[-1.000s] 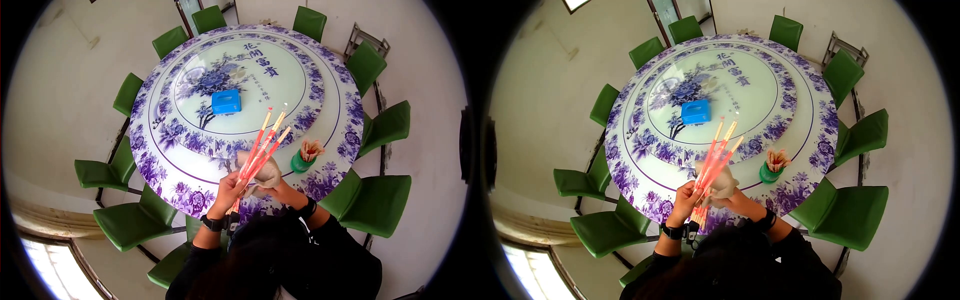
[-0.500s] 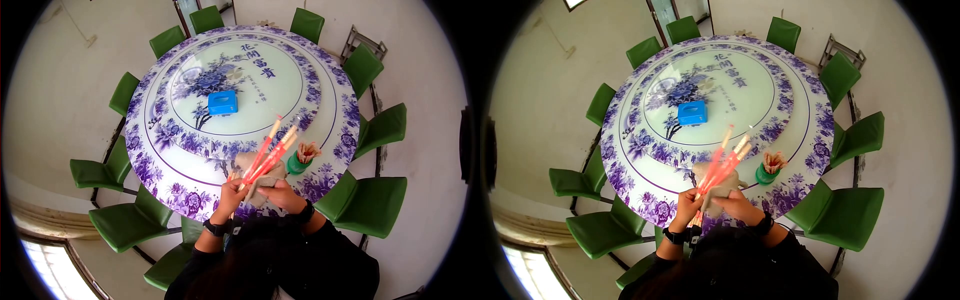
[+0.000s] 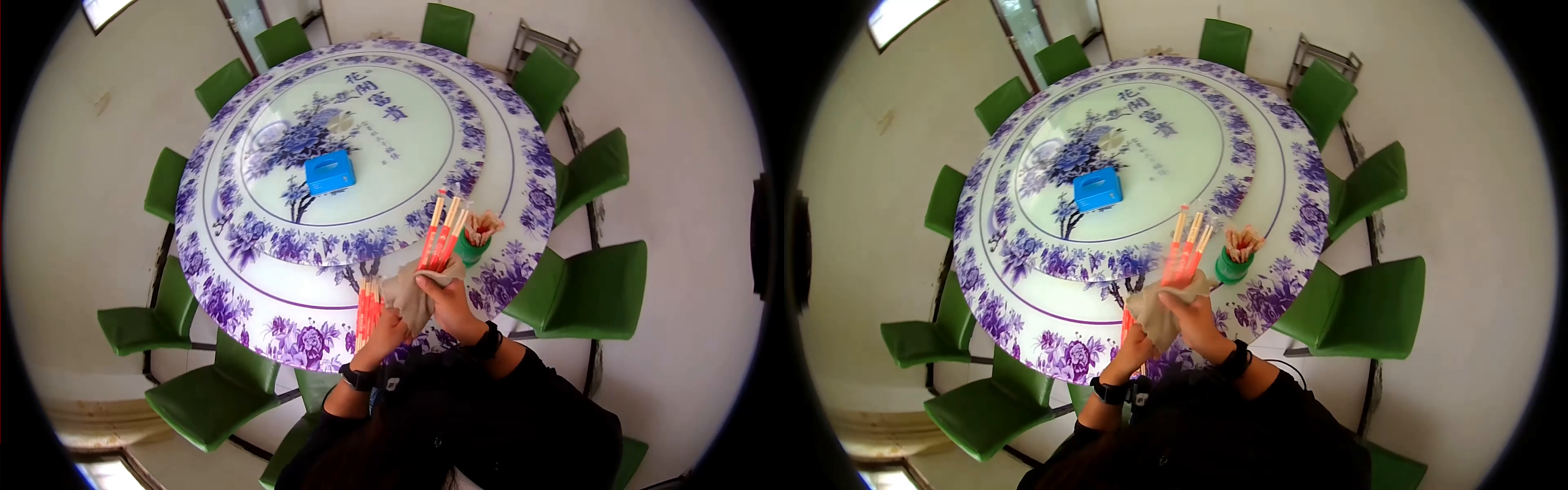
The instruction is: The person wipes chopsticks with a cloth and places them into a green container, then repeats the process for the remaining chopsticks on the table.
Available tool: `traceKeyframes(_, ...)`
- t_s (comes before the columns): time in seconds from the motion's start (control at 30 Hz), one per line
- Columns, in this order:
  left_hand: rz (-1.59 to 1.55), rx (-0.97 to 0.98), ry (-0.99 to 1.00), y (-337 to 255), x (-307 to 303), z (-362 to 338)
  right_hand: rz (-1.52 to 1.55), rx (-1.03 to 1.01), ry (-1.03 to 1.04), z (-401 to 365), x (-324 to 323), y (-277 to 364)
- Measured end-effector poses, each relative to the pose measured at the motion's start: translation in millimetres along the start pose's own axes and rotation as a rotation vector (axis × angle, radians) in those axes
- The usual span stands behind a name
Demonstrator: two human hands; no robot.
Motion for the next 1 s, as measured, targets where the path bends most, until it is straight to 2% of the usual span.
traceKeyframes(0.03, 0.009, -0.004, 0.003, 2.6, 2.0, -1.3, 0.024, -0.115, -0.046, -0.8, 0.2, 3.7)
traceKeyframes(0.13, 0.08, 0.059, 0.11, 10.3, 6.9, -2.8, -0.037, -0.247, -0.14, -10.5, -1.2, 17.2)
traceKeyframes(0.17, 0.076, 0.059, 0.132, 11.9, 9.2, -4.4, -0.129, -0.27, -0.133, -12.6, -4.1, 17.7)
traceKeyframes(0.23, 0.153, 0.122, 0.02, -3.1, 9.7, -11.0, -0.081, -0.267, -0.185, -18.1, -7.2, 20.5)
traceKeyframes(0.27, 0.151, 0.123, 0.033, -0.5, 8.2, -13.1, -0.022, -0.256, -0.219, -19.6, -8.7, 21.9)
traceKeyframes(0.3, 0.16, 0.12, 0.111, 3.5, 7.9, -14.8, 0.101, -0.265, -0.21, -25.0, -1.3, 36.0)
traceKeyframes(0.33, 0.17, 0.119, 0.186, 4.4, 9.1, -17.2, 0.099, -0.273, -0.215, -24.6, -2.0, 41.0)
traceKeyframes(0.4, 0.171, 0.102, 0.196, -1.0, 9.8, -25.7, 0.191, -0.261, -0.188, -23.6, -6.7, 49.2)
traceKeyframes(0.47, 0.172, 0.081, 0.196, -0.6, 6.4, -33.5, 0.15, -0.3, -0.169, -21.8, -7.0, 57.7)
traceKeyframes(0.53, 0.076, 0.037, 0.251, 3.5, 0.8, -41.4, 0.183, -0.396, -0.245, -23.4, -3.9, 70.6)
traceKeyframes(0.7, 0.142, 0.034, 0.199, 4.3, -16.2, -65.9, 0.198, -0.327, -0.109, -22.7, 15.7, 54.1)
traceKeyframes(0.8, 0.084, 0.028, 0.201, 3.2, -27.2, -78.0, 0.286, -0.181, 0.024, -22.3, 28.3, 37.2)
traceKeyframes(0.87, 0.061, 0.005, 0.223, 1.4, -30.7, -84.6, 0.371, -0.04, 0.186, -21.3, 38.4, 29.5)
traceKeyframes(1.0, 0.017, 0.023, 0.243, 1.0, -36.9, -88.6, 0.31, -0.069, 0.23, -18.5, 49.4, 41.6)
Point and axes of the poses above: each hand's wrist, its own z-axis towards the middle knuckle, its own x-axis out of the palm, y = z × x, the point moved 6 cm from there along z, towards the middle knuckle, and after that the axes turned 7 degrees about -z, right-handed, at the moved point
